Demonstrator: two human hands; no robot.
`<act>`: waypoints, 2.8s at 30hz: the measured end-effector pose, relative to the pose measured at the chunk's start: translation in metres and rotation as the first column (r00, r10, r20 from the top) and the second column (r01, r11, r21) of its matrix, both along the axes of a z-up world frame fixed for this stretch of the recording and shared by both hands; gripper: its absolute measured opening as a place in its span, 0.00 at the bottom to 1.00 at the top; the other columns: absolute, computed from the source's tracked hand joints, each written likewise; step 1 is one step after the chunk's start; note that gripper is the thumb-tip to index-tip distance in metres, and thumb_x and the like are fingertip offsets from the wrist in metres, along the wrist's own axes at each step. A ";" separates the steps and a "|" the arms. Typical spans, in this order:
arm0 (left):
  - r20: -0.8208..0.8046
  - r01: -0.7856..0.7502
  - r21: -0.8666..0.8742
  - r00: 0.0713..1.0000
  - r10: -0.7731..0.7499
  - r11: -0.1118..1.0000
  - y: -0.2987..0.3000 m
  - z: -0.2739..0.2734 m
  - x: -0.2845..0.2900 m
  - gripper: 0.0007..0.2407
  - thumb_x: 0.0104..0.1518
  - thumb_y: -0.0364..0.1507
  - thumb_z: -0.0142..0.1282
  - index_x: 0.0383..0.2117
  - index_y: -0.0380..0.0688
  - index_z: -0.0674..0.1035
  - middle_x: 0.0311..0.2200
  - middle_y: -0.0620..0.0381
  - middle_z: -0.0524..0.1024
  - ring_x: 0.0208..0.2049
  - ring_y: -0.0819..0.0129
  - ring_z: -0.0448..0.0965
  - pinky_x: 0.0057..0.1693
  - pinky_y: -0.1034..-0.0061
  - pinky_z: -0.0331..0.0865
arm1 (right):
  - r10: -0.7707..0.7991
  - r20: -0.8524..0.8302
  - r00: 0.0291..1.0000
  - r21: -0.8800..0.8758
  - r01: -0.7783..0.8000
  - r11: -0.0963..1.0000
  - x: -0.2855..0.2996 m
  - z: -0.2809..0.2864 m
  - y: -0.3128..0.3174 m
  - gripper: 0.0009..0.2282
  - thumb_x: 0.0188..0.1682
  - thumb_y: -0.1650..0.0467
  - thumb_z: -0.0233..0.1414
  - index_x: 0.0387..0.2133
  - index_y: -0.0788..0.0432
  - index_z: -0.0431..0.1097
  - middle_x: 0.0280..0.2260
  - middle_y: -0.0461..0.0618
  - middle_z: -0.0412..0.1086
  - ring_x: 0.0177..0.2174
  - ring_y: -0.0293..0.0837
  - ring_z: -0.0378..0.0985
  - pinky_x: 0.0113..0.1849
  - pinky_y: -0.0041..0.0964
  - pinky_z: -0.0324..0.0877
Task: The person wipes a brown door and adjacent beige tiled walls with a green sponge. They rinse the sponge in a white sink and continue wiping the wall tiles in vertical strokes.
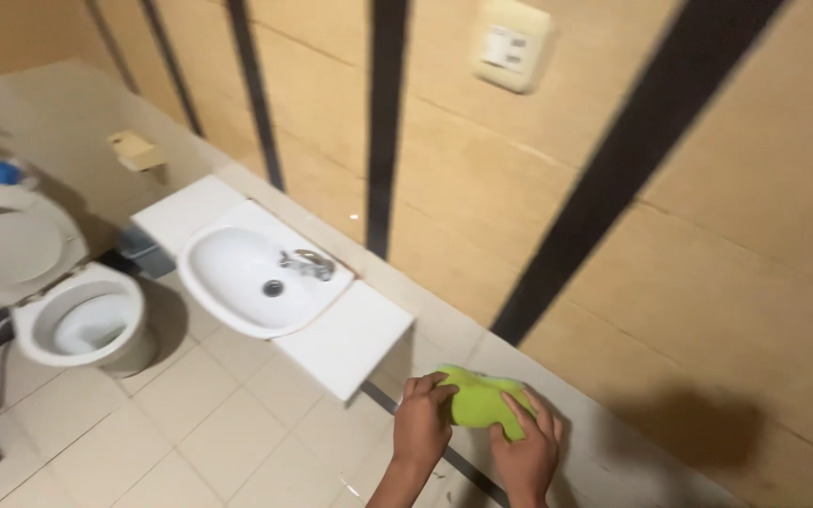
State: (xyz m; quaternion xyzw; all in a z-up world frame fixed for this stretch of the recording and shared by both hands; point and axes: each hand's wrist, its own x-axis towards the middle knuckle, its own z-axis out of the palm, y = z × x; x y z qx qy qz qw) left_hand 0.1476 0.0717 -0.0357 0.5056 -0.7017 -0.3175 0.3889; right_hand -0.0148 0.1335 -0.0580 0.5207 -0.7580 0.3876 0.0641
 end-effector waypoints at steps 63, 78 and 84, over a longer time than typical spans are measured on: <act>0.264 0.146 0.411 0.926 -0.271 0.900 -0.470 -0.301 0.405 0.14 0.58 0.21 0.47 0.49 0.43 0.80 0.48 0.41 0.76 0.49 0.46 0.75 0.56 0.59 0.70 | 0.128 0.232 0.964 0.558 -0.239 0.795 0.402 -0.237 -0.439 0.21 0.41 0.65 0.60 0.48 0.57 0.71 0.50 0.56 0.70 0.49 0.59 0.71 0.51 0.50 0.67; 0.332 0.295 0.248 0.869 -0.367 0.923 -0.504 -0.313 0.399 0.12 0.59 0.25 0.49 0.47 0.40 0.76 0.45 0.45 0.76 0.47 0.46 0.74 0.51 0.57 0.73 | 0.091 -0.063 0.994 0.478 -0.050 0.877 0.391 -0.278 -0.456 0.15 0.45 0.71 0.52 0.47 0.58 0.72 0.43 0.62 0.71 0.43 0.63 0.72 0.45 0.53 0.71; 0.492 0.326 0.042 0.816 -0.304 0.944 -0.494 -0.374 0.395 0.09 0.55 0.22 0.48 0.40 0.39 0.77 0.44 0.44 0.78 0.45 0.45 0.75 0.50 0.59 0.74 | 0.169 -0.050 0.984 0.512 -0.120 0.851 0.392 -0.296 -0.443 0.13 0.48 0.72 0.50 0.46 0.57 0.72 0.43 0.57 0.73 0.42 0.58 0.74 0.46 0.49 0.72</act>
